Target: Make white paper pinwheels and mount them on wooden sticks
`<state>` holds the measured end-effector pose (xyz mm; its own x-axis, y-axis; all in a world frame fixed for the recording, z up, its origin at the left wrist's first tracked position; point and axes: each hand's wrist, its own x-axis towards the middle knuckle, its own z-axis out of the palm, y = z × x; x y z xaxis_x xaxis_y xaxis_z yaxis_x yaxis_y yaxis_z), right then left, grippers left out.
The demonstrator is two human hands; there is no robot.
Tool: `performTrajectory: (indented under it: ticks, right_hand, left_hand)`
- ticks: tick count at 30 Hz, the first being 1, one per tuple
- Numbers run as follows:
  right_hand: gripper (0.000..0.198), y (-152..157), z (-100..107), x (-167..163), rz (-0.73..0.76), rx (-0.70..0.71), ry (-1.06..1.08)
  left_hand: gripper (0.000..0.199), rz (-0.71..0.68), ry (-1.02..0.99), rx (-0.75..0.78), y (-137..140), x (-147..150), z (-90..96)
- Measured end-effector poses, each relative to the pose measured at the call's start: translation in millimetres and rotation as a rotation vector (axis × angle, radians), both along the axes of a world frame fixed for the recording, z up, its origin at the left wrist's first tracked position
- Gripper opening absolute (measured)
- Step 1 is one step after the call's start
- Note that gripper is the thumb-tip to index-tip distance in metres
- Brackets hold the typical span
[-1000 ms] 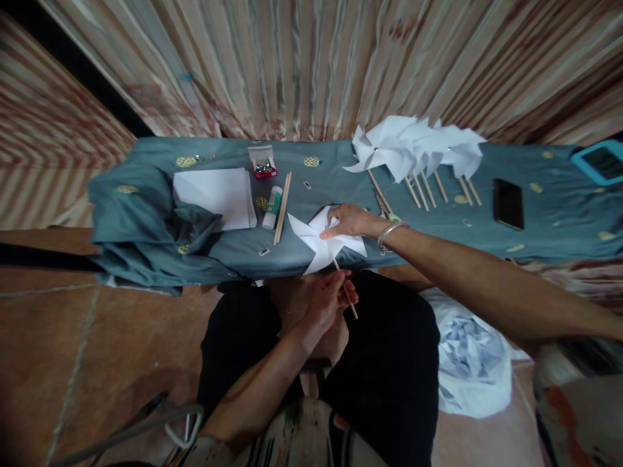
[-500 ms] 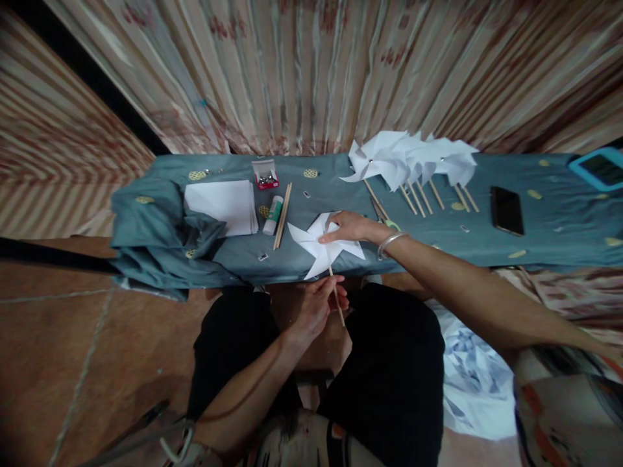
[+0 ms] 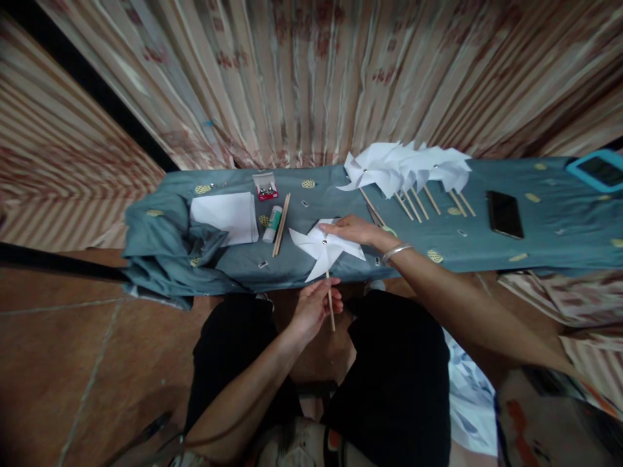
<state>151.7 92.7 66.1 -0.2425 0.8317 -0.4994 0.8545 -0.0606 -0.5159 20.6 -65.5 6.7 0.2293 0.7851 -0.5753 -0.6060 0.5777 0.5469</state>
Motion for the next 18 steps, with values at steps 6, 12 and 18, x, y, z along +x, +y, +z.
performTrajectory:
  ticks: [6,12,18]
  right_hand:
    - [0.076,-5,1,20,-0.143,0.267,0.152]
    - [0.071,-21,7,31,-0.436,0.72,0.291]
    - [0.055,-26,-11,39,-0.751,0.834,0.572]
  left_hand:
    - [0.045,0.009,-0.025,0.082,9,-5,14.6]
    - [0.039,0.023,-0.004,0.137,28,-7,36.5]
    - [0.025,0.01,0.017,0.175,63,-5,54.8]
